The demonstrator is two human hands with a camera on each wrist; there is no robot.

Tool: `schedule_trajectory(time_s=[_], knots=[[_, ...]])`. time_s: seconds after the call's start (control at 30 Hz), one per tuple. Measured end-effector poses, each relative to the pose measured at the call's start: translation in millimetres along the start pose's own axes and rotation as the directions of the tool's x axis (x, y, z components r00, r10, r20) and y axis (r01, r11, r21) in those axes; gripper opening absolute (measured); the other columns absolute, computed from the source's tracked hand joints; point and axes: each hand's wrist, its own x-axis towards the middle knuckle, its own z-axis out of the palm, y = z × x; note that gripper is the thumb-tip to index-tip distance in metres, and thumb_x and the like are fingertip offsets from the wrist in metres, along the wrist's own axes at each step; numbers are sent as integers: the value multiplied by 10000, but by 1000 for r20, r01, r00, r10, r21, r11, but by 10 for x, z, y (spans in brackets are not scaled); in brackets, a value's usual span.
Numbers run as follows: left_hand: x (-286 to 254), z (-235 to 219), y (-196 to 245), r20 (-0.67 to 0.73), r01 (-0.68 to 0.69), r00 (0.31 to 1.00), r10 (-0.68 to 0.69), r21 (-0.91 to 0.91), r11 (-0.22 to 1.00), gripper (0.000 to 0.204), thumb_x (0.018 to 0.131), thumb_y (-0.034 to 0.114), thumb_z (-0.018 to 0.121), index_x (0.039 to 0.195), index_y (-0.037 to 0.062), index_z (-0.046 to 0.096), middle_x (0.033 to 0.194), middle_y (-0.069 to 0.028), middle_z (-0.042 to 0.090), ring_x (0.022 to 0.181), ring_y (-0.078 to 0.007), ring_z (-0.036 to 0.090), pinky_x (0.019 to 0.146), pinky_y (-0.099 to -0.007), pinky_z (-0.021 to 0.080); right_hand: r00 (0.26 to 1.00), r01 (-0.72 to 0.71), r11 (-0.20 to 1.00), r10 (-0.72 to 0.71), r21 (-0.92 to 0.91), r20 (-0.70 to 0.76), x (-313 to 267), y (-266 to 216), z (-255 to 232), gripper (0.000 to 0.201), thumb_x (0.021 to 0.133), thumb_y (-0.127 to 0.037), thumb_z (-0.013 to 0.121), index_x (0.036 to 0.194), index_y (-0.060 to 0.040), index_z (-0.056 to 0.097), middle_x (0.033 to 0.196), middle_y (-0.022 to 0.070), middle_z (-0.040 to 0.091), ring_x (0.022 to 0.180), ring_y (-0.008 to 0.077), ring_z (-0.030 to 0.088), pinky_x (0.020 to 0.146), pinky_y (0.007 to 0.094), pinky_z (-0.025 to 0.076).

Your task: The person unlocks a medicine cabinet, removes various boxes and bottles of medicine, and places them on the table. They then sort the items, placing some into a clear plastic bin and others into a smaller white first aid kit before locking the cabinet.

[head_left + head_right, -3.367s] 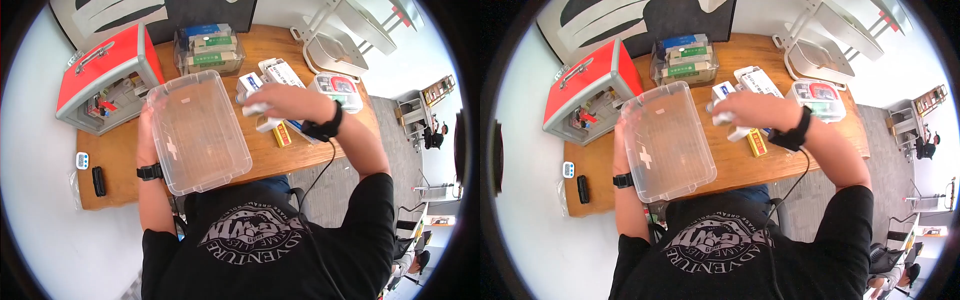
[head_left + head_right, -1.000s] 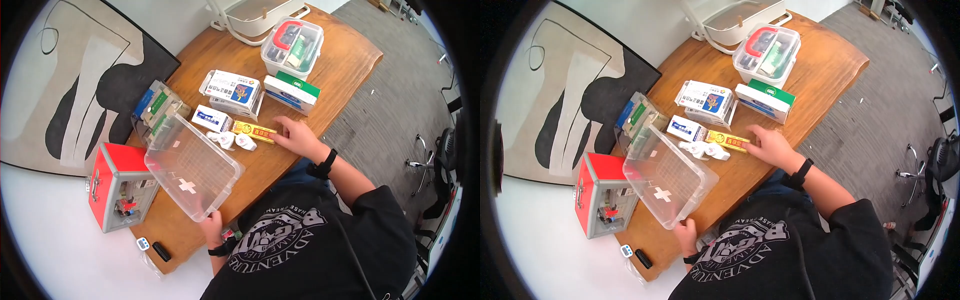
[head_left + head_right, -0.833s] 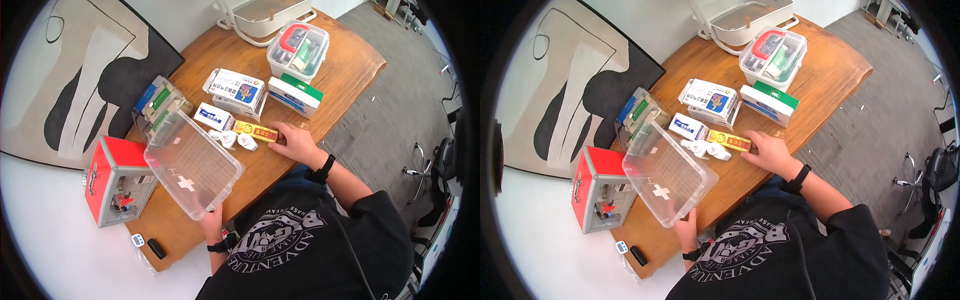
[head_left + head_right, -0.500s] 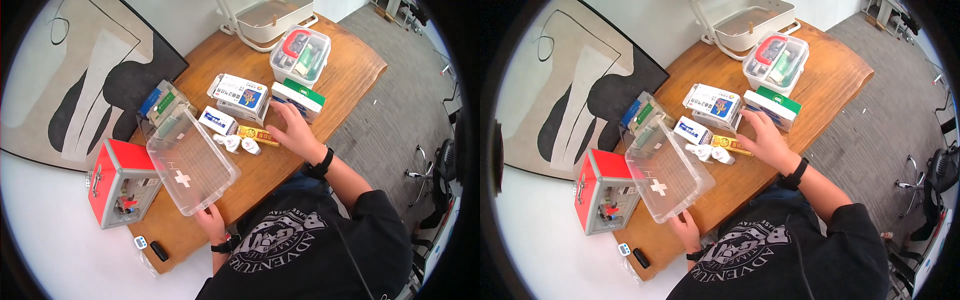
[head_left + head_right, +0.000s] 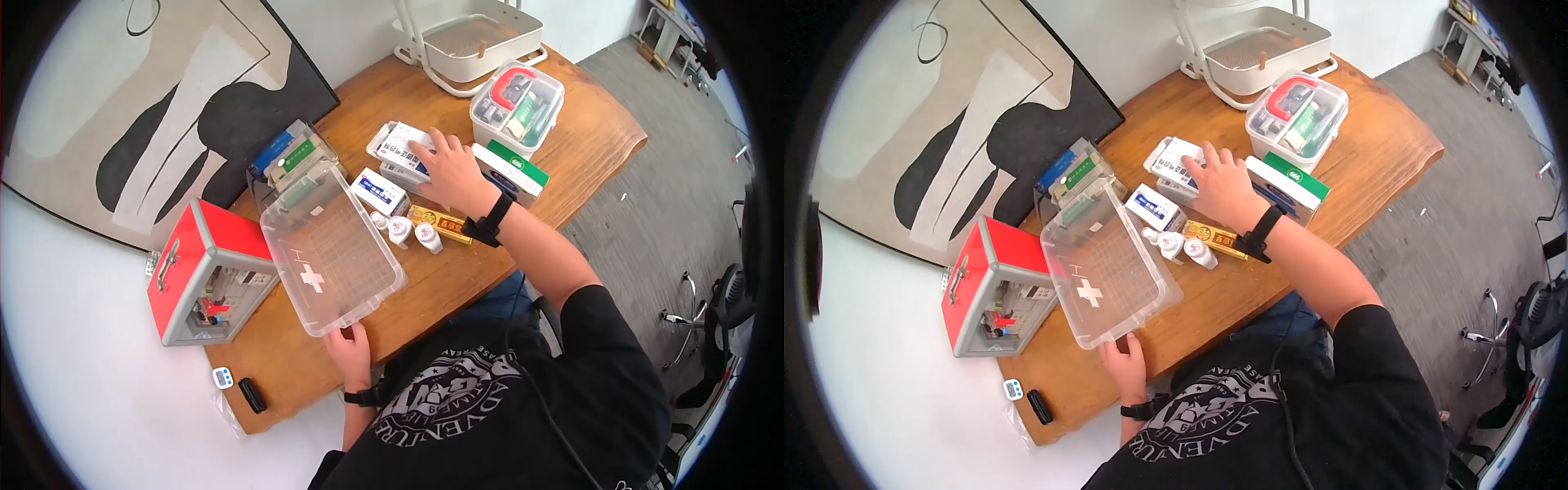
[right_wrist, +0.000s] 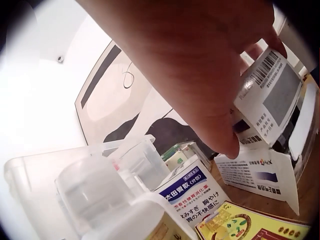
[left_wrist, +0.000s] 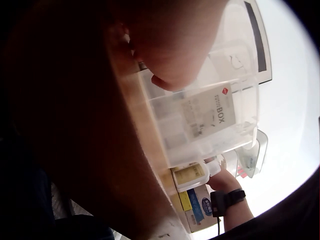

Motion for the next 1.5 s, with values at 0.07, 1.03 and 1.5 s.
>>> schedule_trajectory(time_s=[0.07,1.03,1.5], knots=[[-12,14,-27,-1,-6,1000,6,-9,1000,453,935,139,723,1351,-24,649,1310,-276,639,1233,-463,600,1060,-511,483,996,-15,1000,15,-1,88,10,13,-46,821,802,-331,834,1547,-226,505,1537,236,461,1336,420,533,1056,545,509],[-322,55,-17,-137,-109,981,140,211,971,281,846,176,759,1119,113,738,1187,-101,667,1138,-350,625,980,-490,491,768,373,737,-586,563,258,-1998,5,-1308,651,712,-82,831,1347,-194,740,1377,170,563,1253,390,573,1077,465,497],[-376,-22,-25,-203,-284,933,298,95,954,144,917,54,690,1052,78,732,954,-85,734,950,-309,670,882,-456,497,686,682,623,-726,383,-42,-1939,-213,193,765,690,-181,918,1412,-221,670,1499,146,541,1361,388,531,1172,538,443]])
